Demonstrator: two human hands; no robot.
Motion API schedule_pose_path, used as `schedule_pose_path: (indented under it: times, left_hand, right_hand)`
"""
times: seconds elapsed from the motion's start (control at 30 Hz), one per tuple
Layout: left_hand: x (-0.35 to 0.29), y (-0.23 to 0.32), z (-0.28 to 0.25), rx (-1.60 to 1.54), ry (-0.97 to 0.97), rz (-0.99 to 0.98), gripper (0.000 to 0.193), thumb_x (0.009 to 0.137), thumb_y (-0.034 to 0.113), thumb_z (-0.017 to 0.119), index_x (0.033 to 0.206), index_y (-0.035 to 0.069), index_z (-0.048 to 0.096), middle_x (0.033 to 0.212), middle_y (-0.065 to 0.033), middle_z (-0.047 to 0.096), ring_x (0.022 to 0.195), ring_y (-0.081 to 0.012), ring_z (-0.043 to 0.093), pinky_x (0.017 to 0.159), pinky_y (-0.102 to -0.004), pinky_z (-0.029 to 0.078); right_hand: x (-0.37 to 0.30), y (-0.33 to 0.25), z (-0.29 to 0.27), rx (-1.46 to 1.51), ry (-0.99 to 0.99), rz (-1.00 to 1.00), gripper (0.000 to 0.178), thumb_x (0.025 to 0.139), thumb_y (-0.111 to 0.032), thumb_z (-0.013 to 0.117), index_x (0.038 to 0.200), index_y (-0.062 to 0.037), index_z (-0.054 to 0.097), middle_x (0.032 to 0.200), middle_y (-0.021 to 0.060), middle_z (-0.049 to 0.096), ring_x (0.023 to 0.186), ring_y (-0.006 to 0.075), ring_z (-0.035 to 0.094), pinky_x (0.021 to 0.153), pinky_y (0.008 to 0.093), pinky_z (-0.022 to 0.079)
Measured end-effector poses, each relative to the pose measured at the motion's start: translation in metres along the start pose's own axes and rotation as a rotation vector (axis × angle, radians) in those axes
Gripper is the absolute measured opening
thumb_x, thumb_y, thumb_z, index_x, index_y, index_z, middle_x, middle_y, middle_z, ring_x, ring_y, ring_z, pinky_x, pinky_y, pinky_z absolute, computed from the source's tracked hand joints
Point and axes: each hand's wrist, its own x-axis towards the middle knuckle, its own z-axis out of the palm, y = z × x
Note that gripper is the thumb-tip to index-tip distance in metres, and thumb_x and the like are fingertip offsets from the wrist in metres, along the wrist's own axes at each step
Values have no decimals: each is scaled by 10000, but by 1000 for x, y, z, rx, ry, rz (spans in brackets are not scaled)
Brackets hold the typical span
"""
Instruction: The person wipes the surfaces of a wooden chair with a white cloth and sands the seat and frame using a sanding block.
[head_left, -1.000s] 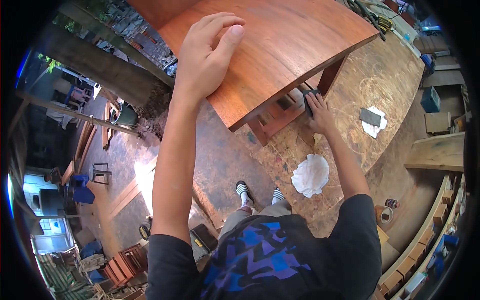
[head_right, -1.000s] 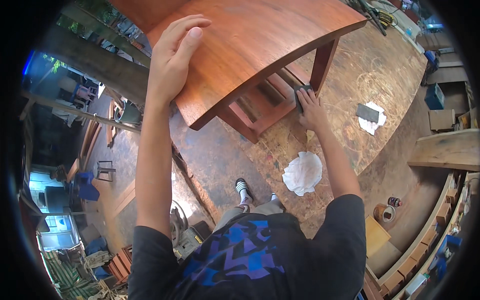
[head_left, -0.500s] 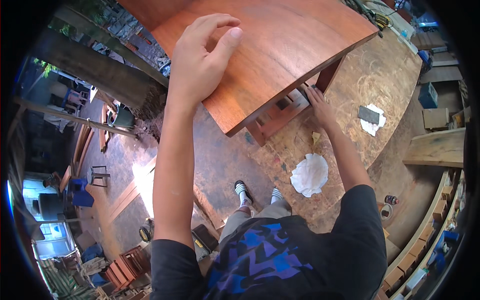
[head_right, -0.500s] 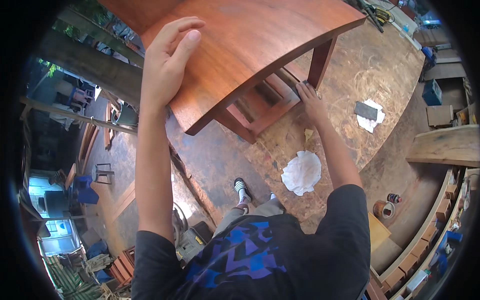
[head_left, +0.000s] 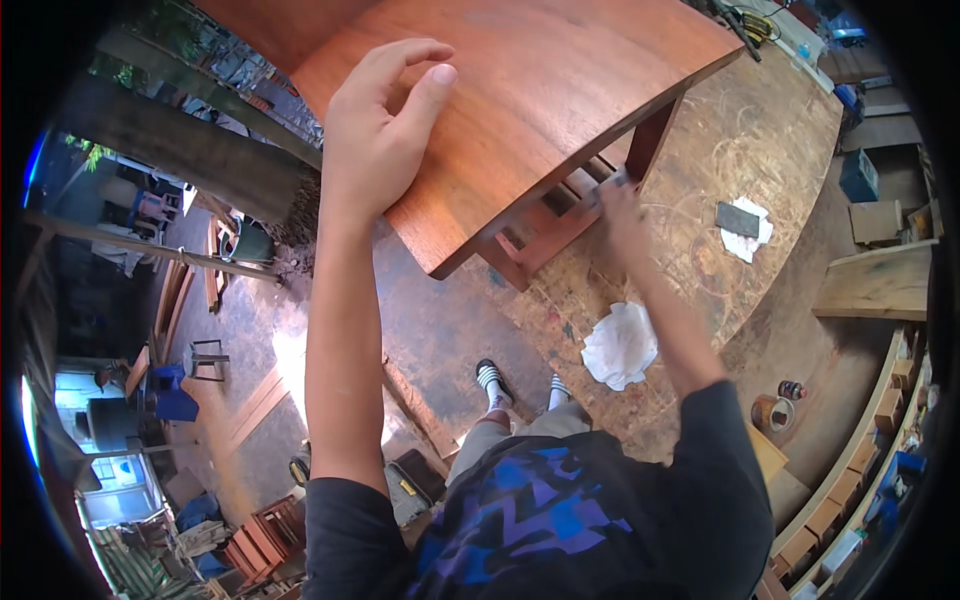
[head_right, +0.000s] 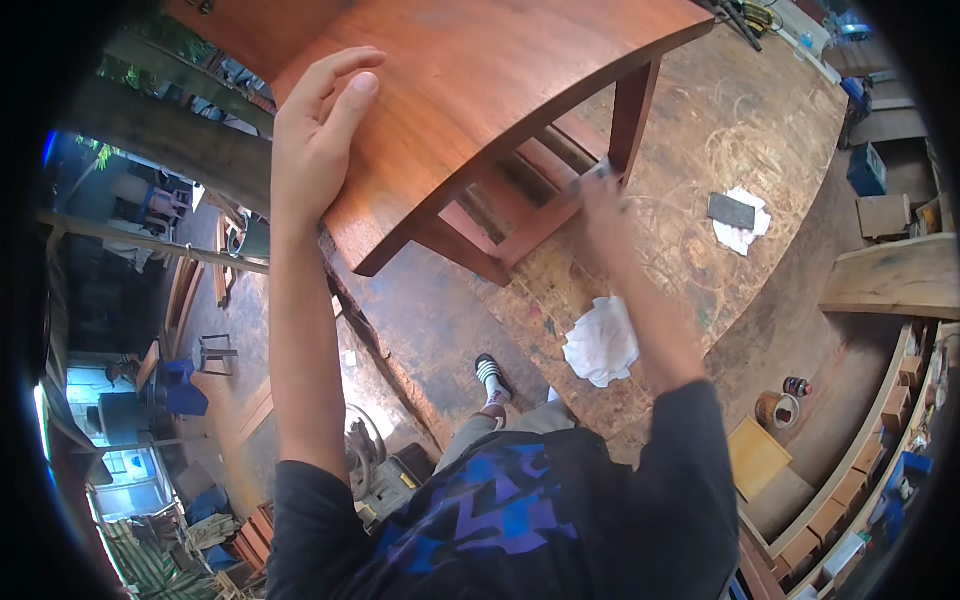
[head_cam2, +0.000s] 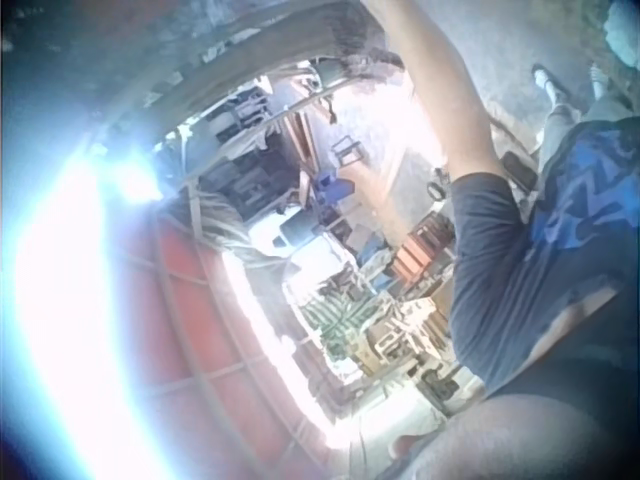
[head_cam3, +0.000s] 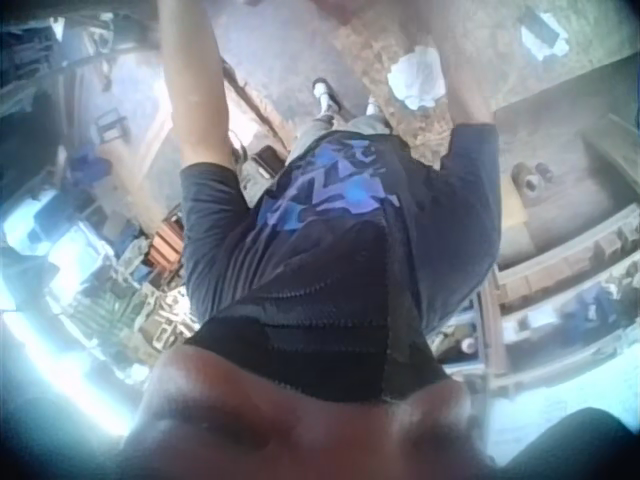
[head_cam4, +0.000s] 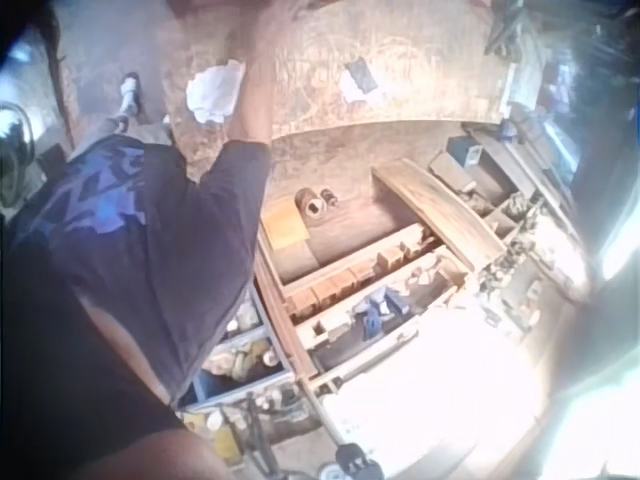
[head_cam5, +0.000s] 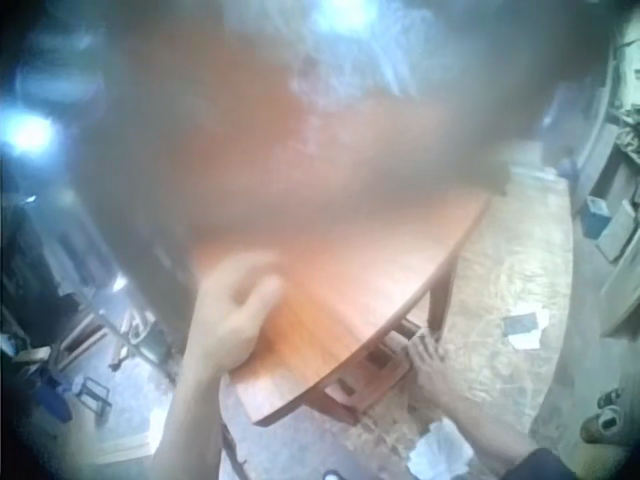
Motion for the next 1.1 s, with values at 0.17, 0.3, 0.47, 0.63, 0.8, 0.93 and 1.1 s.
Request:
schedule_pose_path:
  times: [0.17, 0.3, 0.47, 0.63, 0.8, 0.93, 1.1]
  left_hand:
    - [-5, 3, -6, 17, -22, -50, 275, 968, 239, 667, 1137, 28, 715, 1160, -89, 713, 1002, -193, 697, 898, -313, 521]
    - [-2, 9, 0, -13, -51, -96, 259, 976, 216, 652, 1137, 23, 717, 1169, -91, 710, 997, -193, 699, 903, -313, 523]
    - [-3, 8, -1, -7, -55, -102, 274, 1005, 207, 622, 1185, 18, 709, 1192, -75, 710, 1076, -173, 663, 958, -297, 490]
    - [-4, 8, -9, 22, -87, -94, 297, 1031, 214, 603, 1219, 11, 708, 1202, -58, 716, 1119, -138, 633, 995, -279, 457]
    - [-5, 6, -7, 24, -72, -94, 301, 1035, 211, 591, 1223, 5, 705, 1212, -60, 712, 1130, -144, 629, 999, -281, 456]
    - [-2, 12, -6, -6, -104, -123, 298, 1036, 203, 586, 1224, 4, 705, 1214, -64, 709, 1142, -145, 626, 1002, -280, 452]
    - [-6, 9, -7, 28, -81, -125, 297, 1040, 200, 575, 1223, 5, 705, 1234, -72, 703, 1157, -145, 617, 1016, -273, 432]
  right_hand:
    - [-28, -79, -25, -220, -232, -418, 714, 857, -148, 611, 1545, -165, 423, 1584, 122, 448, 1490, 314, 387, 1096, 688, 327]
    - [3, -37, -21, -129, -98, 18, 653, 864, -127, 598, 1502, -131, 456, 1585, 115, 444, 1466, 307, 411, 1075, 643, 362]
    - [-47, -126, -11, -116, -146, -442, 566, 916, -103, 512, 1478, -59, 473, 1411, 174, 532, 1399, 323, 465, 1058, 599, 377]
    - [-4, -77, -23, -28, -130, -127, 568, 919, -117, 533, 1484, -83, 484, 1471, 143, 534, 1432, 304, 451, 1122, 638, 327]
    - [-42, -106, -2, 15, -184, -393, 583, 930, -79, 502, 1512, -92, 477, 1477, 168, 545, 1453, 314, 441, 1218, 608, 221]
    - [17, -30, -32, -130, -101, -76, 565, 926, -62, 493, 1490, -57, 464, 1554, 158, 459, 1482, 325, 393, 1199, 607, 244]
    - [-51, -122, -4, -27, -242, -265, 641, 884, -79, 561, 1511, -55, 429, 1579, 139, 427, 1488, 311, 373, 1160, 658, 293]
